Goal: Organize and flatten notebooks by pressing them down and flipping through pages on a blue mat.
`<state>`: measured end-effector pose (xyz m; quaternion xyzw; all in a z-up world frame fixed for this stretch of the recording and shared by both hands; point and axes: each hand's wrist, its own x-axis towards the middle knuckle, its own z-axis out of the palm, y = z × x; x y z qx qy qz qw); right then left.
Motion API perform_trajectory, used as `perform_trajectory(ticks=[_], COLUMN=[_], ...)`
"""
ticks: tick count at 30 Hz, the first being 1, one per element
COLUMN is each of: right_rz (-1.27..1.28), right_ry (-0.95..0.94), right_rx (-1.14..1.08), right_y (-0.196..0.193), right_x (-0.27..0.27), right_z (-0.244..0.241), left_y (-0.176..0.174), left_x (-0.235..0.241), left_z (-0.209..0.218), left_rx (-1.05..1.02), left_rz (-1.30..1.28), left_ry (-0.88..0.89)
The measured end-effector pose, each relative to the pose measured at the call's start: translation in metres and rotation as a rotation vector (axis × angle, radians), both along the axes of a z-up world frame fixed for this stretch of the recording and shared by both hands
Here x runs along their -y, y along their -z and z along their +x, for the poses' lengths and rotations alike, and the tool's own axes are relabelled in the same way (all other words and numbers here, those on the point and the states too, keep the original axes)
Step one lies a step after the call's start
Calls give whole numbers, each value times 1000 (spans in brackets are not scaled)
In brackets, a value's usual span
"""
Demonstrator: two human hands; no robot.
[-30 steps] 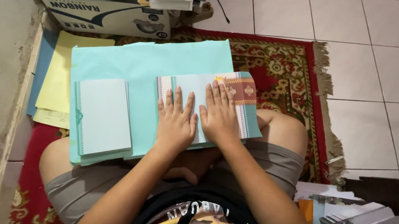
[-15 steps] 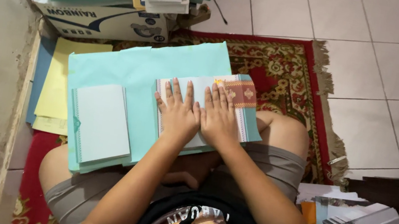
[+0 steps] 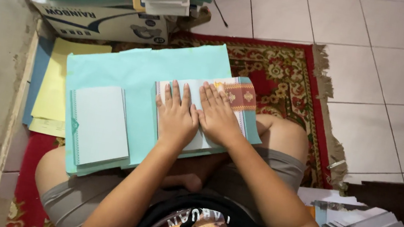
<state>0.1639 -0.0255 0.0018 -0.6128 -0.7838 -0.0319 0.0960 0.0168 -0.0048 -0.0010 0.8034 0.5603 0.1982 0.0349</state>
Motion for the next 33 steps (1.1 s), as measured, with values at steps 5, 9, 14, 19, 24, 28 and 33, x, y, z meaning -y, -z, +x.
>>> perform_trajectory(ticks=[5, 9, 14, 19, 24, 28, 33], right_rz=[-57, -127, 57, 175, 178, 45, 50], right_ry=[-6, 86, 166, 93, 123, 120, 126], right_rx=[-59, -214, -134, -61, -36, -36, 10], right_y=[-8, -18, -2, 18, 20, 24, 28], right_x=[1, 7, 5, 4, 38, 33, -11], right_z=[1, 1, 2, 4, -5, 1, 9], left_y=[-5, -3, -11, -16, -20, -16, -8], left_x=[9, 21, 32, 9, -2, 1, -1], left_z=[2, 0, -3, 0, 2, 0, 0], left_rx=[-3, -31, -68, -116, -20, 19, 52], left_rz=[-91, -92, -153, -241, -168, -149, -9], left_ry=[-68, -32, 43, 50, 11, 16, 0])
